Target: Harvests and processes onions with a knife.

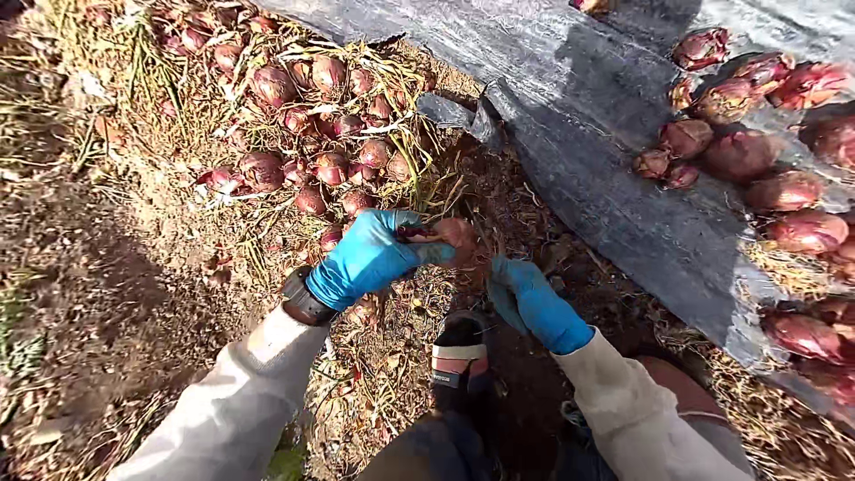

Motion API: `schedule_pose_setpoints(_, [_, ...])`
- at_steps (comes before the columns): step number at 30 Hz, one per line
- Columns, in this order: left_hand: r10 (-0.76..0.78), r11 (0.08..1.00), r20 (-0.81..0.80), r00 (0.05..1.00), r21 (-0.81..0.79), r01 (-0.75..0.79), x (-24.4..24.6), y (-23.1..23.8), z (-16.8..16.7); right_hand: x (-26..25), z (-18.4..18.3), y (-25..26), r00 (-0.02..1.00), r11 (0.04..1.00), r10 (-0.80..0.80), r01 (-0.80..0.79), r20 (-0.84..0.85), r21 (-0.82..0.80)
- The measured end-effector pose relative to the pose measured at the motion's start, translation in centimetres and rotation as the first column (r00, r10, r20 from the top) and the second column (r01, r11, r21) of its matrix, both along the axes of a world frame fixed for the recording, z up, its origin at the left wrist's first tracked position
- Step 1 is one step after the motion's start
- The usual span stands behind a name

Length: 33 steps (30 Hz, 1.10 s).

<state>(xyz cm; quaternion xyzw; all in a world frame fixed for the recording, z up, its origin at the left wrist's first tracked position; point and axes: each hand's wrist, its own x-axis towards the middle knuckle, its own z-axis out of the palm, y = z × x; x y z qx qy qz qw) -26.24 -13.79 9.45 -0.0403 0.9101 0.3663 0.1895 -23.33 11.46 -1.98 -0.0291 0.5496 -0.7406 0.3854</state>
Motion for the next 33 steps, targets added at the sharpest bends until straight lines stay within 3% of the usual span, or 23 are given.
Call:
schedule_pose_setpoints(2, [-0.12,0.97,-0.258,0.959,-0.236,0.058,-1.4,-1.0,0.2,0.1,0.1,0.0,0.999,0.999,-0.043,0.042,0.013,0.017])
schedule_pose_setpoints(4, [-0.165,0.972,-0.321,0.933,-0.215,0.098,-1.5,-1.4,1.1,0.1,0.0,-0.3,0.993,0.992,-0.092,0.086,0.073,0.089])
schedule_pose_setpoints(6, [-0.253,0.966,-0.223,0.941,-0.114,0.233,0.0,0.4,1.9,0.3,-0.2,-0.4,0.993,0.993,-0.026,0.013,0.113,0.114])
schedule_pose_setpoints(8, [-0.411,0.903,-0.03,0.911,-0.151,0.402,1.7,2.7,-0.1,1.0,-0.6,-1.2,0.995,0.99,-0.071,0.062,0.064,0.128])
schedule_pose_setpoints(11, [-0.548,0.793,0.12,0.828,-0.242,0.56,2.5,4.8,-3.8,1.7,-0.5,-2.0,0.962,0.945,-0.178,0.226,-0.208,0.237])
schedule_pose_setpoints(13, [-0.477,0.819,0.044,0.878,-0.34,0.462,0.7,3.9,-4.2,0.9,-0.4,-1.2,0.92,0.916,-0.176,0.283,-0.35,0.284])
schedule_pose_setpoints(14, [-0.375,0.839,0.031,0.927,-0.414,0.353,-0.6,2.7,-4.6,0.1,-0.2,-0.2,0.904,0.897,-0.209,0.329,-0.373,0.295])
schedule_pose_setpoints(16, [-0.088,0.793,0.091,0.992,-0.596,0.125,-3.2,-1.1,-6.6,-2.3,-0.2,2.2,0.844,0.828,-0.405,0.502,-0.352,0.251])
schedule_pose_setpoints(19, [0.248,0.701,0.296,0.923,-0.712,0.04,-3.8,-3.8,-8.7,-5.3,-0.8,5.7,0.755,0.716,-0.624,0.656,-0.202,0.239])
schedule_pose_setpoints(22, [0.4,0.79,0.336,0.853,-0.598,-0.135,-1.6,-3.6,-10.7,-4.7,-1.7,5.3,0.836,0.764,-0.53,0.543,-0.14,0.347])
schedule_pose_setpoints(25, [0.433,0.881,0.278,0.858,-0.333,-0.336,-0.5,-3.1,-11.0,-4.0,-1.0,3.3,0.923,0.828,-0.38,0.366,-0.055,0.426])
schedule_pose_setpoints(27, [0.278,0.958,0.177,0.944,-0.118,-0.26,-0.3,-2.2,-9.5,-3.7,-0.7,2.2,0.956,0.862,-0.293,0.269,-0.011,0.429])
schedule_pose_setpoints(29, [0.082,0.993,0.107,0.991,0.081,-0.091,-0.4,-0.6,-7.0,-3.7,-0.9,1.3,0.977,0.896,-0.211,0.177,0.039,0.408])
schedule_pose_setpoints(31, [-0.012,0.969,0.136,0.991,0.247,-0.022,-0.3,1.4,-4.4,-3.1,-0.2,0.9,0.992,0.931,-0.121,0.105,0.024,0.349])
schedule_pose_setpoints(33, [-0.016,0.932,0.242,0.97,0.356,-0.074,0.3,2.6,-2.4,-2.1,1.0,0.7,0.993,0.963,-0.107,0.117,-0.053,0.243])
